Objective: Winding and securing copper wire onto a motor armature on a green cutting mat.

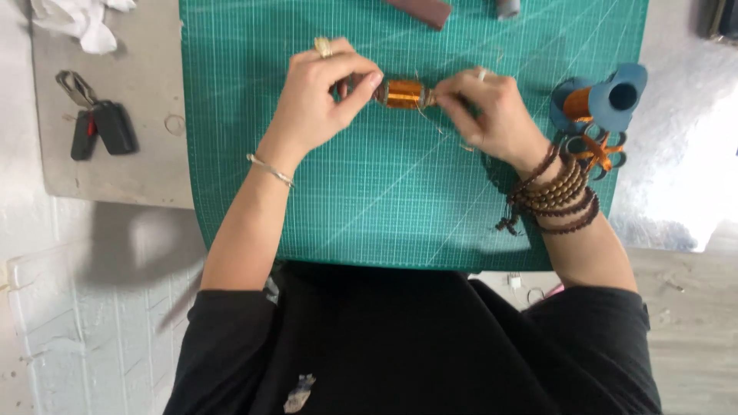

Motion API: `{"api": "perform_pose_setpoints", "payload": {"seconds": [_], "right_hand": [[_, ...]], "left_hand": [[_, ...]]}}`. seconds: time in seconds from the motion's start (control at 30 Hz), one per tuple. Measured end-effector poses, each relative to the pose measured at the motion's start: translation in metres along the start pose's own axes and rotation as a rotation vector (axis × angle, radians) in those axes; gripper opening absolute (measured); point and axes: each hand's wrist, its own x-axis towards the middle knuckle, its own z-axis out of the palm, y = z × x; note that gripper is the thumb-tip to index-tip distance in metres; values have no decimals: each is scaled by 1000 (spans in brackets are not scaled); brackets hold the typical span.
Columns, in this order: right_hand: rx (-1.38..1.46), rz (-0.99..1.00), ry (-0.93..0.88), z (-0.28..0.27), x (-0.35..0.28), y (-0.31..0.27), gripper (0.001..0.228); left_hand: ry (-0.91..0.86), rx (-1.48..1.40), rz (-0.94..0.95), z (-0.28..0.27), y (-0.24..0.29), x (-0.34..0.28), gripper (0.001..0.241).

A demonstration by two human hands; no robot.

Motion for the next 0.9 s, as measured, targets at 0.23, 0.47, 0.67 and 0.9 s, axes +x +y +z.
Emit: {"api": "perform_pose_setpoints", "payload": {"seconds": [0.23,0.47,0.67,0.9], "right_hand": [[38,15,-15,-6,0,-6,12],[227,94,15,-6,8,-13,6],[337,228,31,-6,6,-7,15],[451,288,45,-6,4,-7,15]], "left_hand": [[-24,-2,-6,-1,3,1,16],[-21,-21,-17,-1,3,-1,16],[-12,-38,-6,-3,2,0,17],[-4,-31,17,-1,-1,-1,15]]}}
